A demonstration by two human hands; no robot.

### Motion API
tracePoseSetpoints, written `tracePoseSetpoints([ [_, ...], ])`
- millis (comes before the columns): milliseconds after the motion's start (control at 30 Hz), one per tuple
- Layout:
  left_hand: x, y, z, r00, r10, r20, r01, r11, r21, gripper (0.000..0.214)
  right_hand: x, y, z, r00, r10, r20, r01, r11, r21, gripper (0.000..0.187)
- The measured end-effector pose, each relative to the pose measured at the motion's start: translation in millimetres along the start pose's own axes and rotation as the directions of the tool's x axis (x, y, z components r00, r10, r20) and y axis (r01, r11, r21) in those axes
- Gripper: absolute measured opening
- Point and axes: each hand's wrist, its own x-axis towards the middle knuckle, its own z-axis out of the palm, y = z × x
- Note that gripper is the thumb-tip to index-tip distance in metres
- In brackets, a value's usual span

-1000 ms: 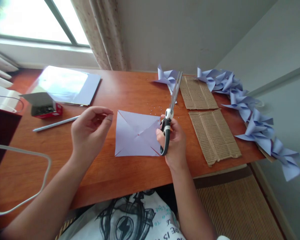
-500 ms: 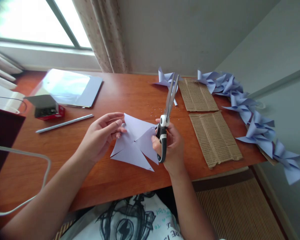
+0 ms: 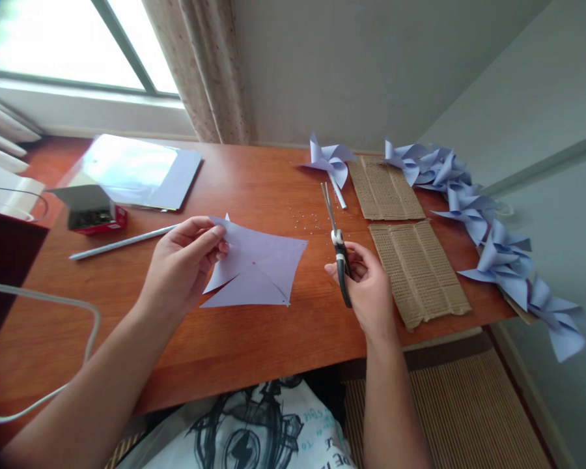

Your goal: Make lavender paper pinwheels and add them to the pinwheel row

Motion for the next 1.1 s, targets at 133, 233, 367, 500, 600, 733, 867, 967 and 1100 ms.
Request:
tracePoseSetpoints([
  [133,-3,-2,-1.6,0.996,0.085,0.021,-0.087,0.981,0.171,0.014,7,13,-24,0.999,-0.038,-0.018,0.031,0.959,-0.282,0.056],
  [233,-5,-3,-1.6,0.991,0.132,0.028,-0.135,0.952,0.274,0.015,8,11,-31,0.99,-0.136,-0.023,0.106,0.858,-0.503,0.047],
  [367,-7,-2,1.0,0.988,0.146,0.045,-0.152,0.928,0.339,0.014,8,2,-27,0.963,-0.269,0.006,0.197,0.689,-0.698,0.037],
  [500,-9,0,3.6,0.99,0.129,0.062,-0.142,0.924,0.356,0.012,7,0,-22,0.945,-0.327,0.033,0.234,0.599,-0.765,0.033],
  [600,-10,1,4.8,0.989,0.122,0.082,-0.143,0.923,0.357,0.011,6,2,-20,0.936,-0.351,0.039,0.239,0.548,-0.802,0.034],
  [733,-11,0,5.3,0.989,0.1,0.106,-0.13,0.931,0.341,0.015,5,4,-20,0.941,-0.335,0.046,0.222,0.508,-0.832,0.033],
  [867,-12,0,5.5,0.988,0.09,0.128,-0.128,0.936,0.329,0.015,5,4,-23,0.954,-0.292,0.068,0.205,0.469,-0.859,0.033],
  [967,-11,-2,5.6,0.987,0.082,0.139,-0.124,0.934,0.334,0.016,5,-3,-26,0.961,-0.258,0.095,0.21,0.462,-0.862,0.032],
  [1100,-11,-6,5.4,0.977,0.053,0.209,-0.127,0.926,0.356,0.015,3,-28,-13,0.945,-0.322,0.055,0.248,0.601,-0.759,0.022],
])
